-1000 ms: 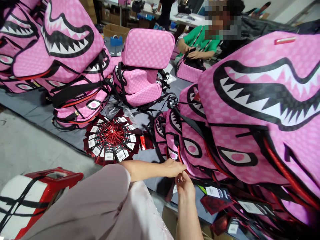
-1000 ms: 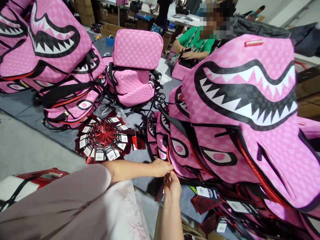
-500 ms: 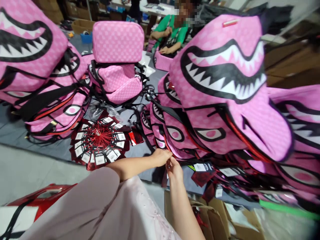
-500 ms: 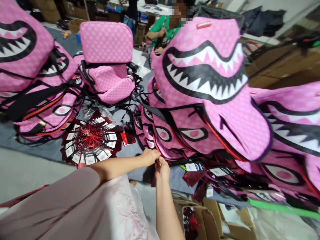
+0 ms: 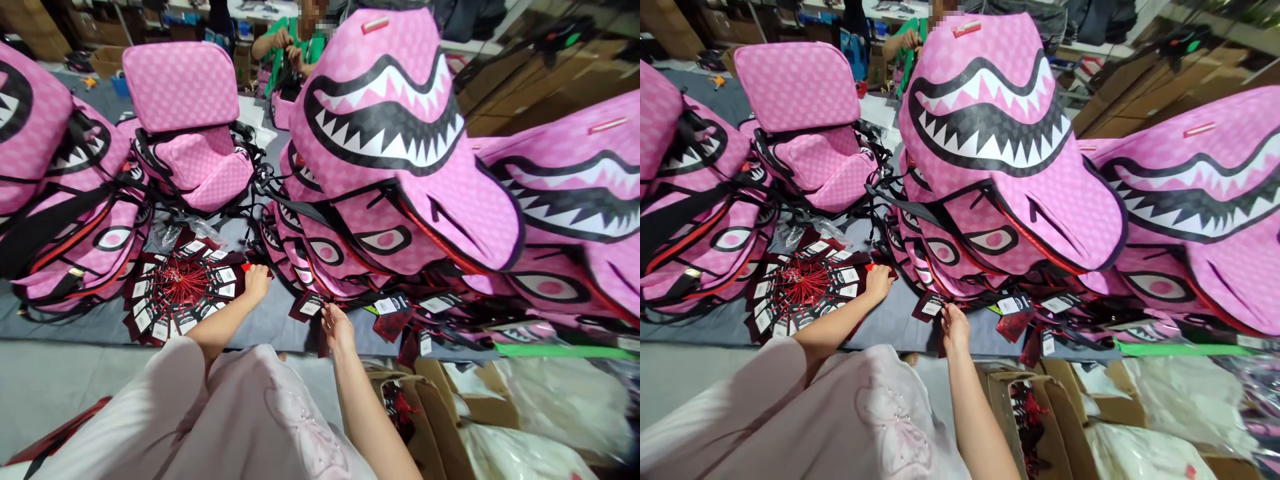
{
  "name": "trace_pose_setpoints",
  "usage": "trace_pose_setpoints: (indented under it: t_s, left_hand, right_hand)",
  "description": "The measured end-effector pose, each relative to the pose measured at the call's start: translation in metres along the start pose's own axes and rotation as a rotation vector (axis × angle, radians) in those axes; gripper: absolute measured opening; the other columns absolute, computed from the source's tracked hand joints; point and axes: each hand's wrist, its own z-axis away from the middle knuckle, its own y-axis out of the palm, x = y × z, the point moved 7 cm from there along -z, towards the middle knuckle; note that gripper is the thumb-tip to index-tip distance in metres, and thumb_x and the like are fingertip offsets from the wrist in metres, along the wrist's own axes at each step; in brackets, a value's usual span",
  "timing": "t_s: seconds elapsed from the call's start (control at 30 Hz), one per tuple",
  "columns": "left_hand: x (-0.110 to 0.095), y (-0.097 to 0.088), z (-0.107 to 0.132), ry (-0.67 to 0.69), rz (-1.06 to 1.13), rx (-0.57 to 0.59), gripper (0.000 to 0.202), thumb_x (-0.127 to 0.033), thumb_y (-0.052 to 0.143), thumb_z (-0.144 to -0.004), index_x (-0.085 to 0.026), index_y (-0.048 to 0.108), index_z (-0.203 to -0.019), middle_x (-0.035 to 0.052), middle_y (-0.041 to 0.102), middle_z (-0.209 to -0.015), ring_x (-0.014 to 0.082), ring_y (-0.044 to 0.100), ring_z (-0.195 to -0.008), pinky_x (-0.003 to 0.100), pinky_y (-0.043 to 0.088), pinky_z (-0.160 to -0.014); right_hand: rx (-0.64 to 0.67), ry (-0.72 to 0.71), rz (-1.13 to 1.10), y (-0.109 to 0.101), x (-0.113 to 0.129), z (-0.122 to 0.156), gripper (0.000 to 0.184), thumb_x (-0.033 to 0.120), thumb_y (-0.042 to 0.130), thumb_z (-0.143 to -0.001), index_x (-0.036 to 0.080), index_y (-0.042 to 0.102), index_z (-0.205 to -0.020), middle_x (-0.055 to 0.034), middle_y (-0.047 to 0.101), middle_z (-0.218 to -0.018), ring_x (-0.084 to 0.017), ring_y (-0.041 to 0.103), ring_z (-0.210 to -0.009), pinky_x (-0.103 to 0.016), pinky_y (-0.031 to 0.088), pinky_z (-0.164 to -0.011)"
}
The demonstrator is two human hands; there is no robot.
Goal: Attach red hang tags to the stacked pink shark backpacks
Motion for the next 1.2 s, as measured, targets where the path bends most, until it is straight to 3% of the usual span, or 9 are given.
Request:
trace_pose_setpoints:
  t_s: [0.1, 0.27, 0.4, 0.5, 0.57, 0.67, 0.8, 0.97, 1.2]
  left_hand:
    - [-0.002, 0.017, -0.018, 0.049, -0.042, 0.108, 0.021, -0.027, 0.062, -0.088, -0.016, 0.064, -0.105, 0.013, 0.065, -0.112, 0.0279, 0.05, -0.111, 0.041, 0.036, -0.096]
    - [-0.004, 0.027, -0.025, 0.075, -0.091, 0.218, 0.019, -0.022, 0.05, -0.094, -0.013, 0.067, -0.094, 0.0112, 0.068, -0.101, 0.0255, 0.055, -0.105, 0.043, 0.034, -0.097]
    - [0.001, 0.018, -0.004, 0.118, -0.074, 0.292, 0.019, -0.019, 0.054, -0.092, -0.014, 0.071, -0.086, 0.0101, 0.071, -0.088, 0.0236, 0.062, -0.094, 0.038, 0.039, -0.09]
    - [-0.008, -0.004, 0.021, 0.213, 0.001, 0.328, 0.018, -0.023, 0.057, -0.092, -0.02, 0.075, -0.09, 0.0062, 0.075, -0.087, 0.0201, 0.067, -0.089, 0.029, 0.042, -0.081]
    - [-0.023, -0.027, 0.033, 0.296, 0.065, 0.309, 0.024, -0.028, 0.051, -0.097, -0.026, 0.074, -0.104, 0.0016, 0.076, -0.098, 0.0154, 0.067, -0.094, 0.023, 0.044, -0.082]
    - [-0.058, -0.069, 0.035, 0.398, 0.217, 0.201, 0.031, -0.028, 0.048, -0.099, -0.026, 0.07, -0.12, 0.0008, 0.075, -0.109, 0.0129, 0.067, -0.096, 0.021, 0.045, -0.086]
    - [-0.11, -0.102, 0.024, 0.422, 0.271, 0.086, 0.028, -0.028, 0.057, -0.095, -0.025, 0.071, -0.118, 0.0017, 0.077, -0.1, 0.0159, 0.069, -0.085, 0.024, 0.047, -0.08]
    - [-0.162, -0.093, 0.011, 0.455, 0.044, 0.114, 0.023, -0.027, 0.055, -0.095, -0.025, 0.074, -0.107, 0.0055, 0.076, -0.103, 0.0239, 0.069, -0.098, 0.031, 0.046, -0.078]
    - [-0.198, -0.078, -0.002, 0.5, 0.052, 0.144, 0.025, -0.022, 0.052, -0.093, -0.023, 0.075, -0.103, 0.0095, 0.076, -0.102, 0.0275, 0.068, -0.099, 0.035, 0.047, -0.082]
  right_hand:
    - [0.004, -0.016, -0.003, 0.002, -0.004, 0.006, 0.016, 0.024, 0.071, -0.068, 0.02, 0.068, -0.083, 0.0009, 0.072, -0.077, -0.01, 0.066, -0.064, -0.016, 0.045, -0.049]
    - [-0.008, -0.038, 0.016, -0.005, -0.003, 0.008, 0.015, 0.021, 0.073, -0.066, 0.019, 0.068, -0.08, -0.0009, 0.073, -0.078, -0.011, 0.067, -0.064, -0.016, 0.046, -0.049]
    - [-0.024, -0.065, 0.037, -0.018, -0.003, 0.008, 0.018, 0.025, 0.075, -0.063, 0.019, 0.067, -0.078, -0.0016, 0.072, -0.078, -0.011, 0.066, -0.062, -0.018, 0.045, -0.05]
    - [-0.041, -0.11, 0.039, -0.024, -0.002, 0.012, 0.022, 0.029, 0.077, -0.061, 0.018, 0.066, -0.076, -0.0015, 0.07, -0.075, -0.012, 0.063, -0.061, -0.02, 0.044, -0.054]
    - [-0.06, -0.216, 0.054, -0.025, 0.009, 0.019, 0.025, 0.033, 0.075, -0.063, 0.018, 0.066, -0.081, -0.0007, 0.07, -0.076, -0.012, 0.061, -0.064, -0.023, 0.046, -0.061]
    - [-0.067, -0.54, 0.157, -0.015, 0.048, 0.033, 0.032, 0.042, 0.068, -0.073, 0.019, 0.065, -0.095, -0.0023, 0.069, -0.084, -0.015, 0.062, -0.074, -0.027, 0.048, -0.074]
    - [-0.122, -0.804, 0.391, 0.012, 0.1, 0.041, 0.038, 0.049, 0.061, -0.081, 0.02, 0.06, -0.105, -0.003, 0.065, -0.081, -0.017, 0.057, -0.069, -0.03, 0.045, -0.071]
    - [-0.163, -0.931, 0.668, 0.037, 0.124, 0.039, 0.026, 0.045, 0.054, -0.085, 0.02, 0.063, -0.087, -0.008, 0.066, -0.083, -0.022, 0.057, -0.076, -0.033, 0.043, -0.075]
    - [-0.052, -1.059, 0.539, 0.03, 0.126, 0.039, 0.03, 0.03, 0.042, -0.087, 0.02, 0.068, -0.098, -0.0099, 0.07, -0.101, -0.022, 0.062, -0.096, -0.037, 0.047, -0.091]
